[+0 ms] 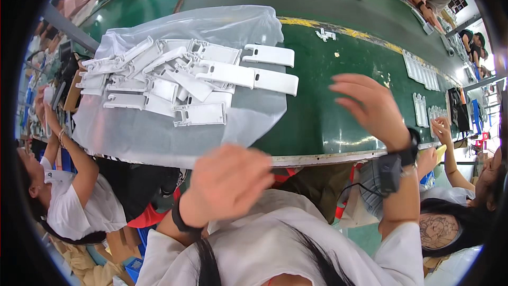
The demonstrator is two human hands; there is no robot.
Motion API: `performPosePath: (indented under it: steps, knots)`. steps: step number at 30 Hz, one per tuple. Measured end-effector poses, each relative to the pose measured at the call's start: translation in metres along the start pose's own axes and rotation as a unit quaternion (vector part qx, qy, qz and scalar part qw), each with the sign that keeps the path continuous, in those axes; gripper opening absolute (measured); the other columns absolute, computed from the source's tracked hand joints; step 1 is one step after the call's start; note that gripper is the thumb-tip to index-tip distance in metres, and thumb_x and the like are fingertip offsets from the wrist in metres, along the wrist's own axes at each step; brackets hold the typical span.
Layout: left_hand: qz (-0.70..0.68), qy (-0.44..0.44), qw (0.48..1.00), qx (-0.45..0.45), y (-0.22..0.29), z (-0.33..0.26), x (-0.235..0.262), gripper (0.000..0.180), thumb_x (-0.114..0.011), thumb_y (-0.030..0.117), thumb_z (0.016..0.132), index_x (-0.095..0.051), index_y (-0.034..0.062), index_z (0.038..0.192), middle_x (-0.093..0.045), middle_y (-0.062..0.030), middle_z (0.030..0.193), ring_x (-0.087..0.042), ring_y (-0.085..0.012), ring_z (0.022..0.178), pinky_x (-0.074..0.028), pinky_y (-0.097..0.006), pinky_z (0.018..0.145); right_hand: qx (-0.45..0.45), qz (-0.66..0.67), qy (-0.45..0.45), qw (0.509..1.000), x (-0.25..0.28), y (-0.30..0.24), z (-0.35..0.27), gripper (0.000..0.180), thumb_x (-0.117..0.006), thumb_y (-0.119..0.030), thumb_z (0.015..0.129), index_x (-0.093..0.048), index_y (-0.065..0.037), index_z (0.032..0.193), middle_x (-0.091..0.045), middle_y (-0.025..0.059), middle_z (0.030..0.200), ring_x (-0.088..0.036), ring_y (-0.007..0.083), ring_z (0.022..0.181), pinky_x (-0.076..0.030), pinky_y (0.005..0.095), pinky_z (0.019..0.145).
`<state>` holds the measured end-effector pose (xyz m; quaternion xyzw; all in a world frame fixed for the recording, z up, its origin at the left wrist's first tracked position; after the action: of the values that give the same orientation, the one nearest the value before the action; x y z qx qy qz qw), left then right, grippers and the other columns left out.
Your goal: Assembling small white plastic electronic or component housings at a factory production line.
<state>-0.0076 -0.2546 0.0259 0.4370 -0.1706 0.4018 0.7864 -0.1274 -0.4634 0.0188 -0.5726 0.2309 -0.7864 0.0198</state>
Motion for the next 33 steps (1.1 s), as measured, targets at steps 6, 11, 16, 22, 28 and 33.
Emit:
performPosePath:
  steps: [6, 11, 16, 22, 28, 33]
  knots:
    - [0.178, -0.020, 0.983, 0.036, -0.039, 0.018, -0.009, 0.030, -0.071, 0.007, 0.073, -0.062, 0.0007, 0.102, -0.063, -0.0120, 0.096, -0.060, -0.0322, 0.083, -0.049, -0.040, 0.074, 0.050, -0.005, -0.021, 0.999, -0.076, -0.011, 0.088, 0.049, -0.069, -0.027, 0.081, -0.056, -0.008, 0.124, -0.047, 0.0235, 0.134, -0.044, 0.0377, 0.125, -0.037, 0.0426, 0.103]
    - [0.126, -0.083, 0.985, 0.086, -0.050, 0.004, -0.024, 0.032, -0.071, 0.012, 0.075, -0.061, 0.0023, 0.104, -0.062, -0.0116, 0.102, -0.059, -0.0316, 0.088, -0.049, -0.040, 0.077, 0.094, -0.025, -0.067, 0.993, -0.091, -0.008, 0.062, 0.050, -0.069, -0.023, 0.077, -0.056, -0.005, 0.121, -0.050, 0.0224, 0.126, -0.047, 0.0377, 0.119, -0.041, 0.0437, 0.099]
    - [0.041, -0.155, 0.985, 0.062, -0.046, -0.007, -0.040, 0.029, -0.071, 0.014, 0.076, -0.062, 0.0033, 0.101, -0.063, -0.0104, 0.098, -0.059, -0.0302, 0.088, -0.047, -0.039, 0.079, 0.115, -0.241, 0.010, 0.964, -0.071, -0.030, 0.002, 0.035, -0.065, -0.017, 0.080, -0.057, -0.001, 0.111, -0.056, 0.0200, 0.117, -0.055, 0.0325, 0.110, -0.048, 0.0380, 0.090]
    - [0.110, 0.003, 0.994, -0.004, -0.039, 0.039, -0.038, 0.028, -0.070, 0.015, 0.076, -0.061, 0.0064, 0.101, -0.062, -0.0079, 0.095, -0.057, -0.0276, 0.088, -0.044, -0.042, 0.083, 0.061, -0.179, 0.048, 0.981, -0.058, 0.001, -0.009, 0.020, -0.064, -0.017, 0.081, -0.055, -0.003, 0.093, -0.060, 0.0133, 0.108, -0.058, 0.0247, 0.103, -0.049, 0.0347, 0.085]
    - [0.168, -0.093, 0.980, 0.046, -0.072, 0.072, -0.101, 0.026, -0.055, 0.001, 0.072, -0.058, 0.0011, 0.098, -0.060, -0.0165, 0.096, -0.059, -0.0328, 0.092, -0.049, -0.042, 0.078, 0.075, -0.105, 0.116, 0.985, -0.051, 0.011, -0.026, 0.027, -0.058, 0.001, 0.076, -0.061, -0.002, 0.103, -0.062, 0.0138, 0.106, -0.060, 0.0315, 0.101, -0.050, 0.0382, 0.088]
    - [0.207, -0.101, 0.973, -0.002, -0.078, 0.075, -0.138, 0.037, -0.060, 0.011, 0.077, -0.058, 0.0075, 0.114, -0.055, -0.0127, 0.117, -0.056, -0.0310, 0.102, -0.050, -0.040, 0.080, -0.166, 0.162, 0.151, 0.961, -0.026, 0.064, -0.077, 0.029, -0.055, 0.005, 0.083, -0.057, -0.001, 0.111, -0.057, 0.0104, 0.083, -0.055, 0.0194, 0.076, -0.044, 0.0303, 0.069]
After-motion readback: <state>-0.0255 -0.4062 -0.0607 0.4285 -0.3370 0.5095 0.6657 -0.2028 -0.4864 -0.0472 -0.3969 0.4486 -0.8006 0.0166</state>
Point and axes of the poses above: each hand's wrist, its own z-axis towards the middle knuckle, its own x-axis out of the back of the hand, y = z × x, the point moved 7 cm from there along z, towards the middle knuckle
